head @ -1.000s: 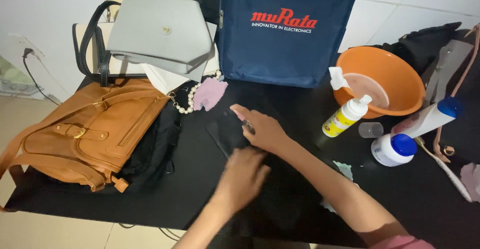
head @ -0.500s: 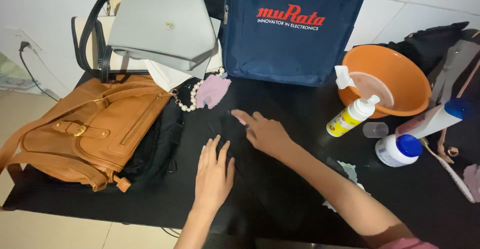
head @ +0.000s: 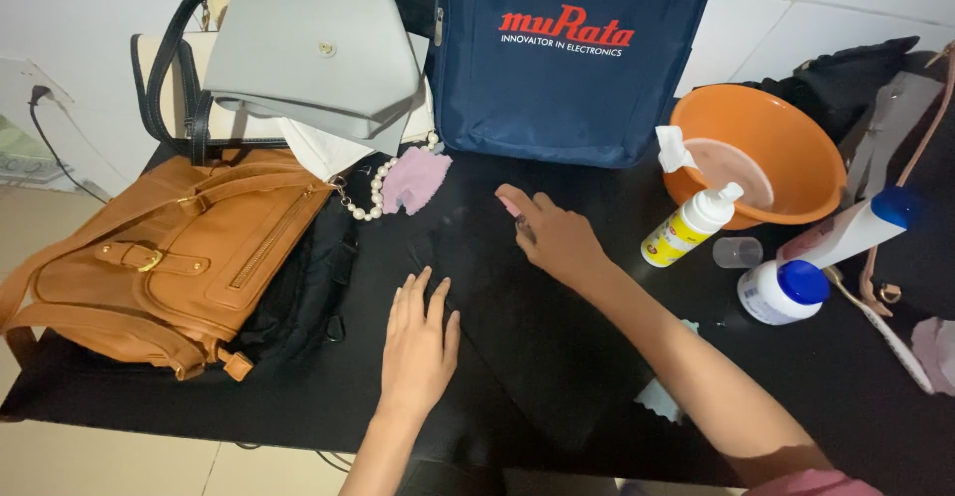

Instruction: Cleaning a leather pouch by spraying it with a cleaning solution and wiping it down with a cloth.

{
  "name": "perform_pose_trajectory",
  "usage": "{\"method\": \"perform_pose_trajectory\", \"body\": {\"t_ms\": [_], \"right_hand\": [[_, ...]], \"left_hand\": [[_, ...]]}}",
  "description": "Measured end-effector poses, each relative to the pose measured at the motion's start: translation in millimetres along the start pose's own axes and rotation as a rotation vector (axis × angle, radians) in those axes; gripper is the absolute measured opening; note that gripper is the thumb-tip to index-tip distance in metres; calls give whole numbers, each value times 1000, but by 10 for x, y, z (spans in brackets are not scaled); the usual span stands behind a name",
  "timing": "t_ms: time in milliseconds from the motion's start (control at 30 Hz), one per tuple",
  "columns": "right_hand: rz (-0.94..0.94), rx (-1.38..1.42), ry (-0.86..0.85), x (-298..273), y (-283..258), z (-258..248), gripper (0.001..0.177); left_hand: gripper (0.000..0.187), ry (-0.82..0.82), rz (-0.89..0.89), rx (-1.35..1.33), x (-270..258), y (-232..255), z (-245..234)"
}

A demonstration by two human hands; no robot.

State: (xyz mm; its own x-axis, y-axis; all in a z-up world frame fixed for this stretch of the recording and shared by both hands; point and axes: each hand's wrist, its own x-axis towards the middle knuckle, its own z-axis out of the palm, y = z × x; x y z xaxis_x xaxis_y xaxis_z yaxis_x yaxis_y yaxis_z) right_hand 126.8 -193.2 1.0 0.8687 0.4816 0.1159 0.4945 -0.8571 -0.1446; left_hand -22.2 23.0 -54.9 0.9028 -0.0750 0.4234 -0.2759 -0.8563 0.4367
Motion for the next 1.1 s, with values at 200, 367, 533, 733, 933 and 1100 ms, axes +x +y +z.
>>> {"method": "perform_pose_trajectory", "body": {"t_ms": [200,367,533,733,933,1100], "right_hand": [[91,27,-110,25,6,-204,65],[191,-87,-184,73,49,-375,71],[207,-107,-241,78,143,-405,63],[199,-193,-106,62,241,-303,55],[143,426,-12,-112,80,-525,78],[-186,586,139,-309,-209,-313,62]], "left_hand": [[44,-5,-5,14,0,5,1],[44,-12,-13,27,2,12,3],[44,9,3,14,6,16,-16],[43,-28,-32,17,13,31,-23],[51,0,-46,-23,4,21,-13],[68,39,-163,45,-11,-1,21]]}}
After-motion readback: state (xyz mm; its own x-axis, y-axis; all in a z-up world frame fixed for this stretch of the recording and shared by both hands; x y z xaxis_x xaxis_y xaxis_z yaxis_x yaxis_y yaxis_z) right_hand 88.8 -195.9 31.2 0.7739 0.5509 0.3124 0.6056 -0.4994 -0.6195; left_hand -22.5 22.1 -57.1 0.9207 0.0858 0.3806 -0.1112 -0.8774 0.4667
